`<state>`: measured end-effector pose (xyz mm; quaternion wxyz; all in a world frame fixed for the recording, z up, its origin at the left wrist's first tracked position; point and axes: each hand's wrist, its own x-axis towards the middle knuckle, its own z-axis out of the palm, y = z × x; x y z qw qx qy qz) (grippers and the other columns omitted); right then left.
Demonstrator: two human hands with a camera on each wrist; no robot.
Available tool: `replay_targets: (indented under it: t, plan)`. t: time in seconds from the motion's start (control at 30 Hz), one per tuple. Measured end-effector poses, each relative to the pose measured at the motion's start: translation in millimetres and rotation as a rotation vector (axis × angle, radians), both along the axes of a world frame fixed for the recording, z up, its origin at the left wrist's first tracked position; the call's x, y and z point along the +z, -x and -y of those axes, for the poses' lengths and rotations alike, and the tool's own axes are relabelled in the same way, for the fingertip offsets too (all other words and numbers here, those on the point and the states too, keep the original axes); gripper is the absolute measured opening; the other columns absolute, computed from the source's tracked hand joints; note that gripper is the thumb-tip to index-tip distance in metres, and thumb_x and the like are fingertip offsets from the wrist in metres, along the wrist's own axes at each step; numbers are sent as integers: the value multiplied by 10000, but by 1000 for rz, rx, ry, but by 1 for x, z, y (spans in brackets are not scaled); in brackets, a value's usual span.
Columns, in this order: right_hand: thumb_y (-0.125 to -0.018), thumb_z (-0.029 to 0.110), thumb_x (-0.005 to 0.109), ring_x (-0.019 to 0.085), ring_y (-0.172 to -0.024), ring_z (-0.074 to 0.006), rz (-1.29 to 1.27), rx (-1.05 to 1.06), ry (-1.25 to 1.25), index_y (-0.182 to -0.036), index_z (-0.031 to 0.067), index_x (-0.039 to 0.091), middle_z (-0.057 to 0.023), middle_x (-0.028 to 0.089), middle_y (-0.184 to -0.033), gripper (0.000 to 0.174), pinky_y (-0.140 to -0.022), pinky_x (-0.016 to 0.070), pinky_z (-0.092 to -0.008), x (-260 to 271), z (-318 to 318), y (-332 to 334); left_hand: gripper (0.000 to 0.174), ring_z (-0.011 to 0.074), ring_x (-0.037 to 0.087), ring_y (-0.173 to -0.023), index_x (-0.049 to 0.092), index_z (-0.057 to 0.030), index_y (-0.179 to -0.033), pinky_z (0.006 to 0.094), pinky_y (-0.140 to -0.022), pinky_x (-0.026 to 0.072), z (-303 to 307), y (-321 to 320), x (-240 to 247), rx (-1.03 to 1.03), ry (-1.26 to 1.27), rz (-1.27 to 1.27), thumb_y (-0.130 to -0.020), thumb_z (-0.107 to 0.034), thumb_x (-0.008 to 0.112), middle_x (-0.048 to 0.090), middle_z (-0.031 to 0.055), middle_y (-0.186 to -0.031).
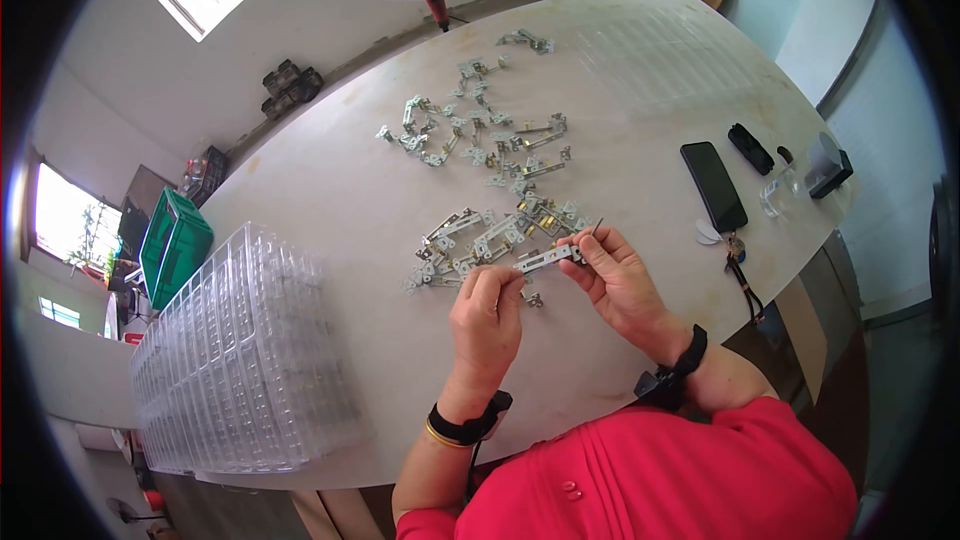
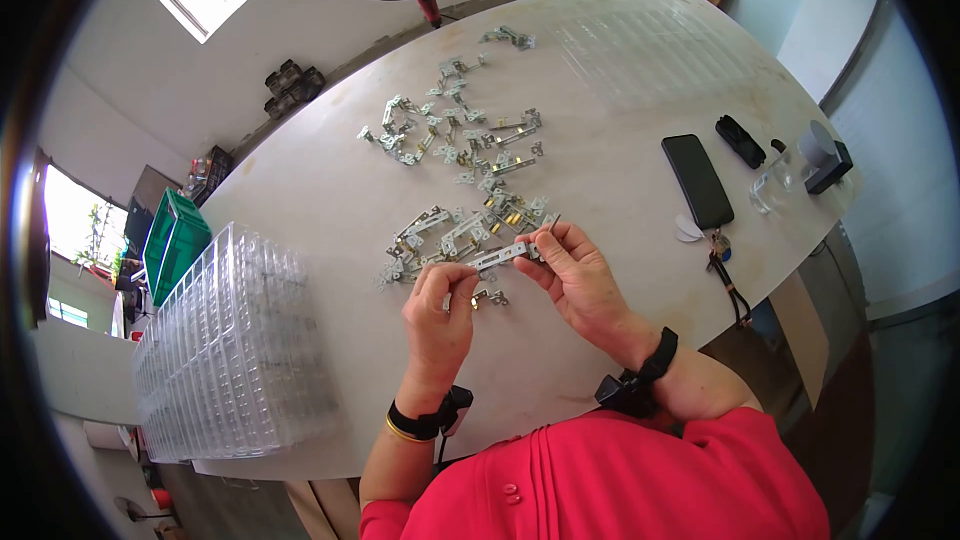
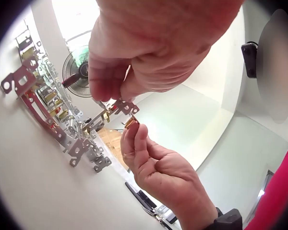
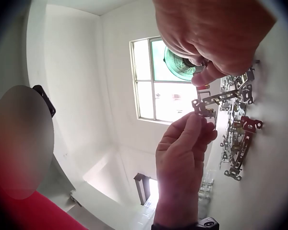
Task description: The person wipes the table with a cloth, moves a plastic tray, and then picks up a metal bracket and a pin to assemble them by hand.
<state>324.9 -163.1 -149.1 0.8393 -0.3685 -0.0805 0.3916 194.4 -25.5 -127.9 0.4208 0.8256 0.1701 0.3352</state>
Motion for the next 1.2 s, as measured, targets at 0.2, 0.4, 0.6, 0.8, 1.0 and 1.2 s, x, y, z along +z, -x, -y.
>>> replay_targets:
  t: [0.2, 0.4, 0.6, 0.8, 1.0, 1.2]
  plan:
    - [-1038, 169, 553, 617, -958, -76, 90, 31, 62, -1072, 94, 596, -49, 661, -1112, 93, -830, 537, -233, -13, 4, -3, 161, 311, 625, -821, 627, 1, -933, 386, -725, 521, 7, 1, 2, -5, -341, 71, -797, 78, 662, 630, 125, -893]
    - [-1037, 168, 553, 614, -894, -76, -60, 42, 82, -1073, 90, 589, -51, 664, -1103, 92, -823, 535, -219, -1, 5, 1, 195, 300, 615, -788, 629, 0, -954, 381, -689, 512, 12, 2, -1, -7, -536, 85, -792, 102, 665, 610, 120, -875]
    - [-1035, 161, 556, 619, -883, -85, -101, 16, 76, -1072, 84, 586, -50, 667, -1080, 91, -809, 546, -225, 4, 4, 4, 341, 297, 615, -875, 643, 8, -1026, 393, -780, 526, 16, 4, 0, 12, -687, 80, -694, 86, 637, 595, 119, -959]
    - [-1029, 163, 570, 609, -837, -86, 220, 1, 154, -1046, 70, 586, -51, 680, -1046, 95, -743, 546, -249, 4, 8, 6, 307, 313, 614, -835, 649, -14, -1000, 401, -740, 524, 11, 5, 1, 117, -696, 92, -722, 117, 652, 604, 126, -927]
    - [-1032, 166, 565, 613, -789, -92, 254, 49, 154, -1045, 51, 576, -66, 683, -1063, 117, -683, 556, -264, 2, 14, 5, 313, 314, 615, -818, 642, -7, -1020, 401, -716, 525, 12, 6, 0, 87, -703, 97, -733, 117, 648, 603, 129, -930]
    - [-1032, 164, 562, 619, -761, -93, 270, -25, 161, -1049, 44, 568, -75, 679, -1071, 121, -688, 563, -256, 2, 13, 11, 342, 308, 614, -808, 643, -3, -1046, 393, -690, 522, 16, 7, 2, 74, -717, 94, -727, 119, 650, 594, 127, -922]
